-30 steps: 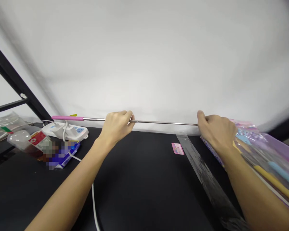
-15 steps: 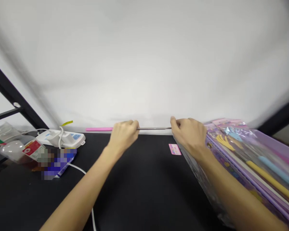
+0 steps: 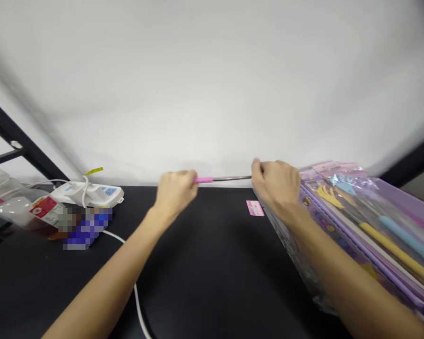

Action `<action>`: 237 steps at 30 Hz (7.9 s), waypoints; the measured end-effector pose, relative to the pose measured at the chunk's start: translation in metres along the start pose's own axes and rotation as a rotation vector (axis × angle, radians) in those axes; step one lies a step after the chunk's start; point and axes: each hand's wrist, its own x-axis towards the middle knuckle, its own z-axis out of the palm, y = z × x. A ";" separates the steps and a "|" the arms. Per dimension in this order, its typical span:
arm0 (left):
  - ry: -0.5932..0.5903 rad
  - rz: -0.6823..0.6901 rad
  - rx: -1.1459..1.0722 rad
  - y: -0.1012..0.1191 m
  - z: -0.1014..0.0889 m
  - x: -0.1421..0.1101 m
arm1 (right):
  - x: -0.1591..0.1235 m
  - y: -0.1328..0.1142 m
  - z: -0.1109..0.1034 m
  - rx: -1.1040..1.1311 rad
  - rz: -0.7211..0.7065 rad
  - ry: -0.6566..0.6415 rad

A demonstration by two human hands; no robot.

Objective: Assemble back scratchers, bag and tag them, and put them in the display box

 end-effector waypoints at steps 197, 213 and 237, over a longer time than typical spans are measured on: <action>-0.620 -0.281 -1.406 0.000 -0.009 0.002 | -0.009 0.003 0.036 1.779 0.162 -0.620; -0.607 -0.379 -1.551 0.000 -0.002 0.001 | -0.007 0.007 0.037 1.794 0.242 -0.630; -0.479 -0.083 -1.544 0.016 -0.010 -0.006 | -0.015 0.012 0.023 1.725 -0.065 -1.010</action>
